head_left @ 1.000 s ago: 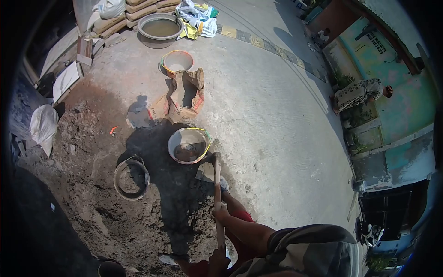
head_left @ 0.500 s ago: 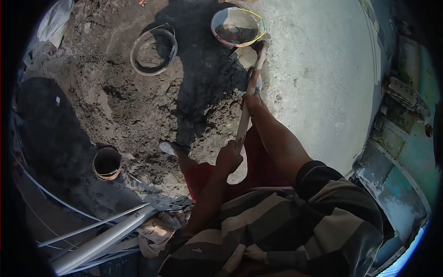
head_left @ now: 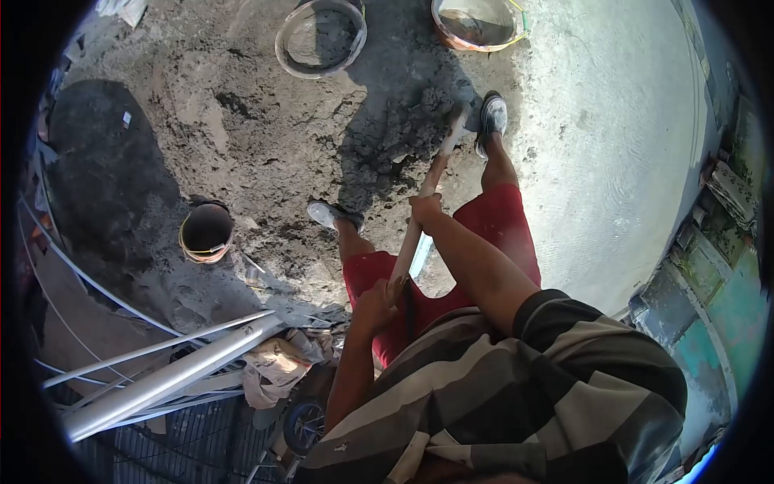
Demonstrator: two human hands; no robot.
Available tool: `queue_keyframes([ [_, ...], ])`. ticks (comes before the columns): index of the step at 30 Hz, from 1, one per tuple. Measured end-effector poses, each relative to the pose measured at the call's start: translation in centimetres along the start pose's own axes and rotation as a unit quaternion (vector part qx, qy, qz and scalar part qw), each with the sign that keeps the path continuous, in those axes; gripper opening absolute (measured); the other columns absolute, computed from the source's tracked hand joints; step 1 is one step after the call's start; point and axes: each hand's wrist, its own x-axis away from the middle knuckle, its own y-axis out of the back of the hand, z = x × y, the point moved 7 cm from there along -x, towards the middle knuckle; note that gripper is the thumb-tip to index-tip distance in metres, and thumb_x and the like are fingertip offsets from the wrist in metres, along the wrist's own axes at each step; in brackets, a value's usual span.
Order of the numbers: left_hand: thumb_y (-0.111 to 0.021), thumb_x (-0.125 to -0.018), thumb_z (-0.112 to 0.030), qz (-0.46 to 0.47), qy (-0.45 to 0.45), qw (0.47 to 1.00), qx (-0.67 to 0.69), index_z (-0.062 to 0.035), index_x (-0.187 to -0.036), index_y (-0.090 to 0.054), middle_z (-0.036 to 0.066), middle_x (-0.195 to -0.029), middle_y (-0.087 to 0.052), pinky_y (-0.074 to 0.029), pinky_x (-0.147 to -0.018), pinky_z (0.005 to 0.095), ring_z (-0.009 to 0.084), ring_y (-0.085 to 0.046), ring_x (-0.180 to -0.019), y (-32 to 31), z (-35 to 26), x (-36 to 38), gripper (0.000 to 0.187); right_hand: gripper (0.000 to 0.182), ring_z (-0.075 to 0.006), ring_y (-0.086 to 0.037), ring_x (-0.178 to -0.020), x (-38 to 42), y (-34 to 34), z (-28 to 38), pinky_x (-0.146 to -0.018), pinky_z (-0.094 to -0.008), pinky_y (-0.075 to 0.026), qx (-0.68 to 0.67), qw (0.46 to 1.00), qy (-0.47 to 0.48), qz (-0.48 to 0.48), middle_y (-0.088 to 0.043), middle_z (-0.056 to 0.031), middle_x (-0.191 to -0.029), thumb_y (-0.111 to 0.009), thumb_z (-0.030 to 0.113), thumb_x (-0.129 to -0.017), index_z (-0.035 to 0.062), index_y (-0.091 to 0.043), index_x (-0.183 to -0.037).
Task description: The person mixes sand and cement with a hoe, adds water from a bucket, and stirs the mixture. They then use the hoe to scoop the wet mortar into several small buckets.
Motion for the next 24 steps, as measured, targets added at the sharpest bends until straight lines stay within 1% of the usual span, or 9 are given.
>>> queue_keyframes([
  [1, -0.071, -0.069, -0.015, -0.005, 0.0, 1.0, -0.001, -0.0041, -0.109, -0.052, 0.024, -0.093, -0.065, -0.05, -0.078, 0.0502, 0.0425, -0.064, -0.089, 0.1, 0.7, 0.9, 0.046, 0.072, -0.0372, -0.063, -0.088, -3.1, -0.8, -2.9, -0.065, -0.0467, -0.057, 0.137, 0.989, 0.027, -0.051, -0.051, -0.0261, -0.113, -0.068, 0.018, -0.081, -0.0059, -0.024, -0.133],
  [4, -0.072, -0.068, -0.015, 0.016, 0.044, 0.999, -0.014, -0.0044, -0.109, -0.052, 0.024, -0.093, -0.065, -0.051, -0.076, 0.0495, 0.0435, -0.064, -0.088, 0.8, 2.2, 3.7, 0.046, 0.072, -0.0335, -0.064, -0.088, -4.9, -2.0, -2.2, -0.065, -0.0401, -0.057, 0.108, 0.992, 0.043, 0.049, -0.053, -0.0232, -0.107, -0.069, 0.015, -0.08, -0.0078, -0.027, -0.133],
  [7, -0.072, -0.068, -0.014, 0.028, 0.078, 0.997, -0.003, -0.0043, -0.107, -0.053, 0.023, -0.093, -0.065, -0.051, -0.074, 0.0477, 0.0424, -0.064, -0.086, 0.8, 4.6, 5.7, 0.045, 0.042, -0.0259, -0.06, -0.069, -7.5, -2.4, 3.4, -0.06, -0.0397, -0.056, -0.215, 0.968, 0.048, 0.118, -0.056, -0.0147, -0.092, -0.065, 0.007, -0.082, -0.0041, -0.042, -0.116],
  [9, -0.071, -0.066, -0.011, 0.024, 0.114, 0.992, 0.046, -0.0055, -0.11, -0.055, 0.021, -0.093, -0.065, -0.05, -0.073, 0.0465, 0.0407, -0.064, -0.085, 2.0, 9.7, 7.9, 0.047, 0.041, -0.0254, -0.059, -0.068, -6.1, -5.8, 2.2, -0.059, -0.0402, -0.055, -0.174, 0.977, 0.037, 0.121, -0.055, -0.014, -0.09, -0.064, 0.005, -0.082, -0.0042, -0.041, -0.114],
  [14, -0.078, -0.054, -0.001, -0.151, 0.121, 0.979, -0.07, -0.0039, -0.1, -0.062, 0.018, -0.095, -0.063, -0.048, -0.083, 0.0461, 0.039, -0.059, -0.096, 4.2, 31.8, 11.7, 0.049, 0.037, -0.0208, -0.058, -0.067, 1.5, -13.9, -6.3, -0.055, -0.0364, -0.048, -0.181, 0.983, -0.005, 0.044, -0.055, -0.0145, -0.094, -0.067, 0.003, -0.077, -0.0022, -0.048, -0.108],
  [18, -0.074, -0.066, -0.007, -0.227, 0.202, 0.942, -0.145, -0.0051, -0.081, -0.066, 0.017, -0.086, -0.065, -0.051, -0.076, 0.0478, 0.0389, -0.063, -0.084, 7.7, 34.7, 10.4, 0.017, 0.035, -0.0188, -0.058, -0.071, 7.9, -11.1, -4.8, -0.062, -0.0352, -0.048, -0.234, 0.963, -0.019, 0.131, -0.057, -0.0102, -0.088, -0.068, 0.005, -0.075, 0.0008, -0.049, -0.103],
  [20, -0.076, -0.066, -0.011, -0.177, 0.183, 0.953, -0.163, -0.0057, -0.082, -0.067, 0.016, -0.086, -0.066, -0.051, -0.076, 0.0468, 0.0371, -0.063, -0.085, 6.5, 31.6, 7.2, 0.019, 0.026, -0.0199, -0.062, -0.071, 9.1, -7.3, -1.8, -0.062, -0.0335, -0.051, -0.264, 0.954, 0.005, 0.143, -0.058, -0.0075, -0.08, -0.065, 0.006, -0.077, 0.0031, -0.049, -0.098],
  [21, -0.077, -0.066, -0.013, -0.119, 0.12, 0.975, -0.147, -0.0057, -0.083, -0.068, 0.016, -0.087, -0.066, -0.051, -0.076, 0.0461, 0.0367, -0.063, -0.085, 5.5, 27.9, 5.1, 0.021, 0.016, -0.0261, -0.065, -0.083, 7.7, -4.7, -0.3, -0.076, -0.0413, -0.054, -0.266, 0.952, 0.027, 0.149, -0.061, -0.0106, -0.086, -0.06, 0.008, -0.082, 0.0052, -0.053, -0.096],
  [24, -0.074, -0.068, -0.02, 0.021, 0.02, 1.0, -0.001, -0.0085, -0.094, -0.068, 0.016, -0.086, -0.066, -0.052, -0.077, 0.0432, 0.0355, -0.064, -0.085, 2.5, 14.0, -0.2, 0.029, 0.015, -0.0296, -0.063, -0.071, 1.7, 4.9, 8.1, -0.067, -0.044, -0.056, -0.27, 0.955, 0.12, 0.037, -0.056, -0.0115, -0.078, -0.057, 0.007, -0.082, 0.0012, -0.05, -0.093],
])
